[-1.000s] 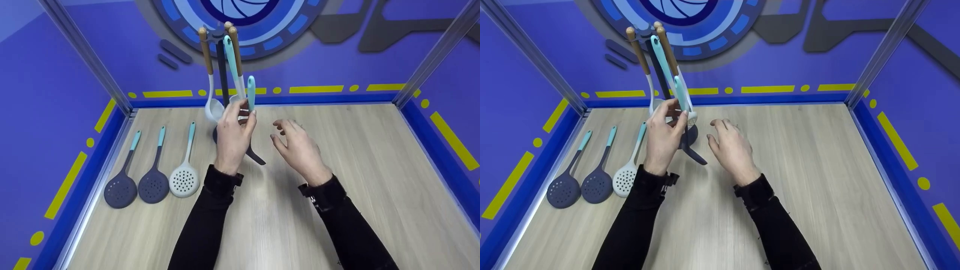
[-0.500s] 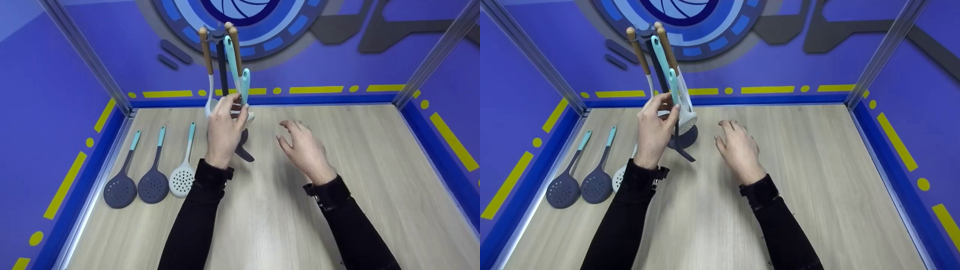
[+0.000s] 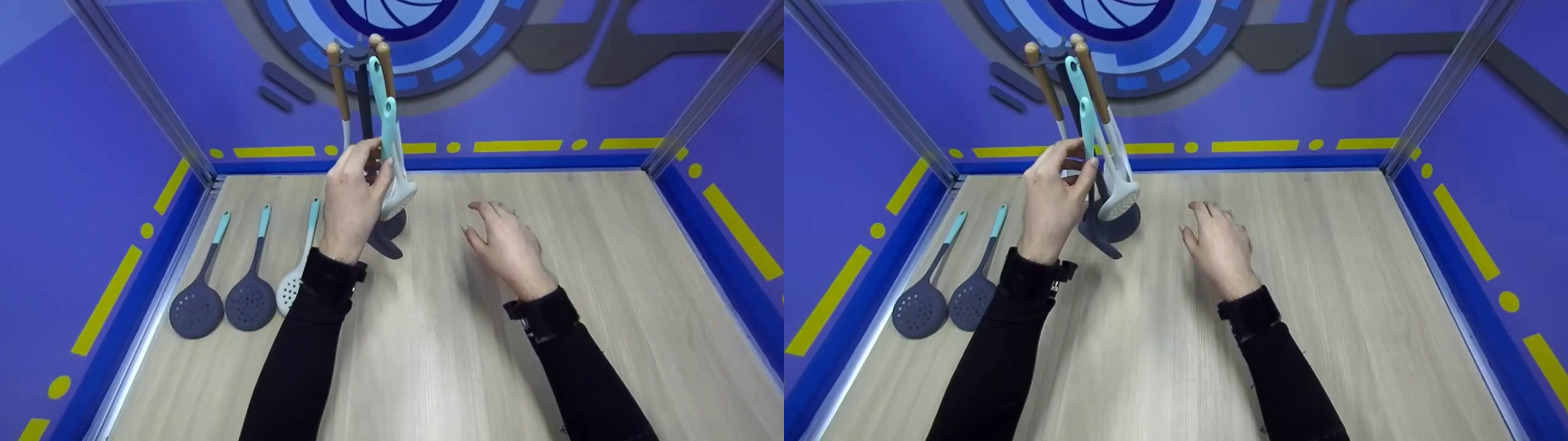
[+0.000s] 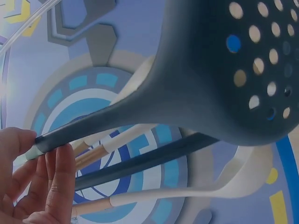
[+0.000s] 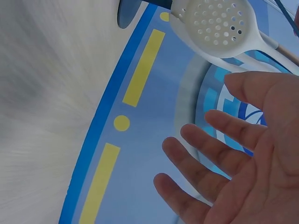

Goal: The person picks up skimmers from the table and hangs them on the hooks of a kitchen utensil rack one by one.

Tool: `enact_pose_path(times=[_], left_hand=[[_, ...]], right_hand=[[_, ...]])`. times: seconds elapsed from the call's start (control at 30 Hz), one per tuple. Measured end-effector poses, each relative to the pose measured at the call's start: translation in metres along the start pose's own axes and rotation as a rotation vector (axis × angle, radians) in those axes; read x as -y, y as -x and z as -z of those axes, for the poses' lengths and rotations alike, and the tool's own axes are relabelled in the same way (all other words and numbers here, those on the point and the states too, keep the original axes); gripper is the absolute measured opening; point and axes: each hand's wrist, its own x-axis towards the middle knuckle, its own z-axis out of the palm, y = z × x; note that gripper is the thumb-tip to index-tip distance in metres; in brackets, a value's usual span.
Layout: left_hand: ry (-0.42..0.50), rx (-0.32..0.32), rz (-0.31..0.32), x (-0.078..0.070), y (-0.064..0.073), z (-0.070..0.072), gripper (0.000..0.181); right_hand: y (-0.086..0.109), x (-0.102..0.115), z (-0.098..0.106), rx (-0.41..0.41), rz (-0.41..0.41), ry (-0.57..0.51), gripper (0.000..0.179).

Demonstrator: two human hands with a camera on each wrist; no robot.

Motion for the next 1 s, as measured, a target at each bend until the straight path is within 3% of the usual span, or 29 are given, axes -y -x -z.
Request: enact_pose_path(times=[0.3, 1.0], left_hand=[[-0.02, -0.002, -0.025, 0.001, -0.012, 0.012, 0.033], [-0.078, -0.027, -0.011, -0.004, -0.034, 0.034, 0.036]], right_hand=[[0.001, -0.015, 0.0, 0.032, -0.033, 0.013, 0.054], [0.005, -0.043, -0.003, 0.046, -0.08, 0.028, 0.054]])
